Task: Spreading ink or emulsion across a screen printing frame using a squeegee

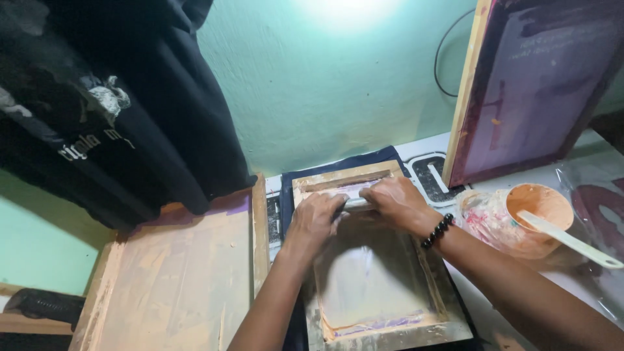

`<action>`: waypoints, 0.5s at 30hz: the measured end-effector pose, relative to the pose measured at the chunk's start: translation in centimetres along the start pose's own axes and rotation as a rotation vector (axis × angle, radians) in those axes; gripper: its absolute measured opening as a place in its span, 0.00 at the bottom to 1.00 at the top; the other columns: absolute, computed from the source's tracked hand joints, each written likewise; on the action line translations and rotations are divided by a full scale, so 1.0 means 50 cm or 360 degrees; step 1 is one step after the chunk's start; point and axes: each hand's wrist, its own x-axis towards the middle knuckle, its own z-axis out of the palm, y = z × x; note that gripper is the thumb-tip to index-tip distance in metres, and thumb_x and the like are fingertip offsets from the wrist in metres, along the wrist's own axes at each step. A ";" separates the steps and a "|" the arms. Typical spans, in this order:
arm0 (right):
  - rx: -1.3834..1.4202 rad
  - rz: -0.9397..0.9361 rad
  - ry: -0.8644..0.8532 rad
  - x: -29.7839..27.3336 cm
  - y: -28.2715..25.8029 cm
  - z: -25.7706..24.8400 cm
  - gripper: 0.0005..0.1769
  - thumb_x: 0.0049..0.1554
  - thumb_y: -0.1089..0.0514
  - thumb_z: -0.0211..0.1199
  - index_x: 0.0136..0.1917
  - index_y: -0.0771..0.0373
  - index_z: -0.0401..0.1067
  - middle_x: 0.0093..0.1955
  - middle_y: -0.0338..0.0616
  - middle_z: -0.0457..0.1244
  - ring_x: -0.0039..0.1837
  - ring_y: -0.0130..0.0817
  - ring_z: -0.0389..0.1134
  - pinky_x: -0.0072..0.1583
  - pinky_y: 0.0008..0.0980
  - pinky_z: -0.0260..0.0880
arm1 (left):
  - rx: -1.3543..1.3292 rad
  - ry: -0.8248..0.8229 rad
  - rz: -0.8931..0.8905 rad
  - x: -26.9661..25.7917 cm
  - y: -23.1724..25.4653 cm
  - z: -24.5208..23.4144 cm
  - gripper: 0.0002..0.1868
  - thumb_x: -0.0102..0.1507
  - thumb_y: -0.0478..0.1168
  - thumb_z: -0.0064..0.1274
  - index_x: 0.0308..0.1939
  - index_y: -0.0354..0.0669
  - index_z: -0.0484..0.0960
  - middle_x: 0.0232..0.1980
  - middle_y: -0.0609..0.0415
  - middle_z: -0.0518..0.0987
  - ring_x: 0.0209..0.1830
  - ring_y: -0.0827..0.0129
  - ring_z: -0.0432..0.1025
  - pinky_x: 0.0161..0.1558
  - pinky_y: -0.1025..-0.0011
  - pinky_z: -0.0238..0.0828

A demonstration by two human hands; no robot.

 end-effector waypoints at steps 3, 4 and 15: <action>0.0018 -0.0030 -0.0008 -0.087 -0.015 0.045 0.13 0.48 0.39 0.66 0.41 0.47 0.74 0.34 0.38 0.70 0.46 0.46 0.74 0.47 0.51 0.76 | 0.0031 -0.0047 0.0009 -0.075 0.069 -0.017 0.13 0.60 0.44 0.57 0.49 0.54 0.79 0.33 0.54 0.77 0.38 0.55 0.77 0.41 0.58 0.75; 0.0051 -0.0035 -0.0074 -0.126 -0.023 0.066 0.09 0.53 0.42 0.61 0.42 0.45 0.74 0.35 0.37 0.69 0.45 0.46 0.74 0.46 0.50 0.75 | 0.0047 -0.0079 0.0016 -0.108 0.095 -0.015 0.16 0.59 0.43 0.56 0.52 0.56 0.79 0.32 0.57 0.76 0.36 0.57 0.76 0.38 0.59 0.74; 0.0030 0.0040 -0.0230 -0.193 -0.097 -0.037 0.07 0.52 0.40 0.59 0.43 0.37 0.72 0.36 0.31 0.69 0.46 0.42 0.73 0.46 0.49 0.75 | 0.0074 0.0146 0.0158 -0.160 0.159 -0.105 0.12 0.63 0.51 0.51 0.49 0.61 0.81 0.35 0.60 0.78 0.36 0.59 0.75 0.34 0.59 0.68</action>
